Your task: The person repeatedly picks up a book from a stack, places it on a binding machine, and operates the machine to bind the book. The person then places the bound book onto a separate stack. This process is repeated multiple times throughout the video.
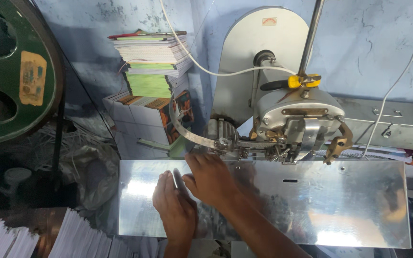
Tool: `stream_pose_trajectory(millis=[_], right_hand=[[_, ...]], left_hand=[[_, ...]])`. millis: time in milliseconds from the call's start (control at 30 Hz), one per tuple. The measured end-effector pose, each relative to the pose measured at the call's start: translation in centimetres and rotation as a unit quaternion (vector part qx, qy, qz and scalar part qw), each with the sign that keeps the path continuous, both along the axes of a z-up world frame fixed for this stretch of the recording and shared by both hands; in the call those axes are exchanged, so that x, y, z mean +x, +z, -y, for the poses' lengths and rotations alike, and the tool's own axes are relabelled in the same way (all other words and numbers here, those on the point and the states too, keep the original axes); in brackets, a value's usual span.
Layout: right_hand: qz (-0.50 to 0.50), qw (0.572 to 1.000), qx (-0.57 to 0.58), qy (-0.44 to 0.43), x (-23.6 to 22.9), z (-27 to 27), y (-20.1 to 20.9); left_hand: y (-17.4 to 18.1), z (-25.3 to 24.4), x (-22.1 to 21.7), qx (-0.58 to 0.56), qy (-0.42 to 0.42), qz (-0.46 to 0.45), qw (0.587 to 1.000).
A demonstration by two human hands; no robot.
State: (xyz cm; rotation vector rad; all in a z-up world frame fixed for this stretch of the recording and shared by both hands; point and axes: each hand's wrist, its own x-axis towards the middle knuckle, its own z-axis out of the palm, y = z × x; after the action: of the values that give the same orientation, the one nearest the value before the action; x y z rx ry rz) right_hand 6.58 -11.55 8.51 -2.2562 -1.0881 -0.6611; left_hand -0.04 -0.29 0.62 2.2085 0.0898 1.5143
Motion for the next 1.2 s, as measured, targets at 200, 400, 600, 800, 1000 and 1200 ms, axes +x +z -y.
stream_pose_trajectory(millis=[200, 400, 600, 800, 1000, 1200], right_hand=[[0.037, 0.997, 0.028, -0.057, -0.9, -0.7, -0.4], [0.046, 0.997, 0.033, -0.056, -0.9, -0.7, -0.7], [0.054, 0.996, 0.018, -0.069, -0.9, -0.8, -0.6], [0.035, 0.997, 0.000, -0.063, -1.0, -0.8, -0.3], [0.065, 0.996, 0.009, -0.059, -0.8, -0.7, -0.4], [0.050, 0.997, -0.012, -0.057, -0.7, -0.6, -0.4]], left_hand=[[0.5, -0.1, -0.2, 0.007, -0.007, 0.007, 1.000], [1.2, -0.6, -0.6, -0.001, -0.051, -0.005, 0.999], [2.6, -2.1, -2.1, 0.008, -0.081, -0.074, 0.994], [4.8, -4.9, -3.6, 0.048, -0.052, -0.091, 0.993], [6.7, -8.2, -6.4, 0.109, 0.027, -0.074, 0.991], [8.7, -11.7, -9.7, 0.140, 0.118, -0.075, 0.980]])
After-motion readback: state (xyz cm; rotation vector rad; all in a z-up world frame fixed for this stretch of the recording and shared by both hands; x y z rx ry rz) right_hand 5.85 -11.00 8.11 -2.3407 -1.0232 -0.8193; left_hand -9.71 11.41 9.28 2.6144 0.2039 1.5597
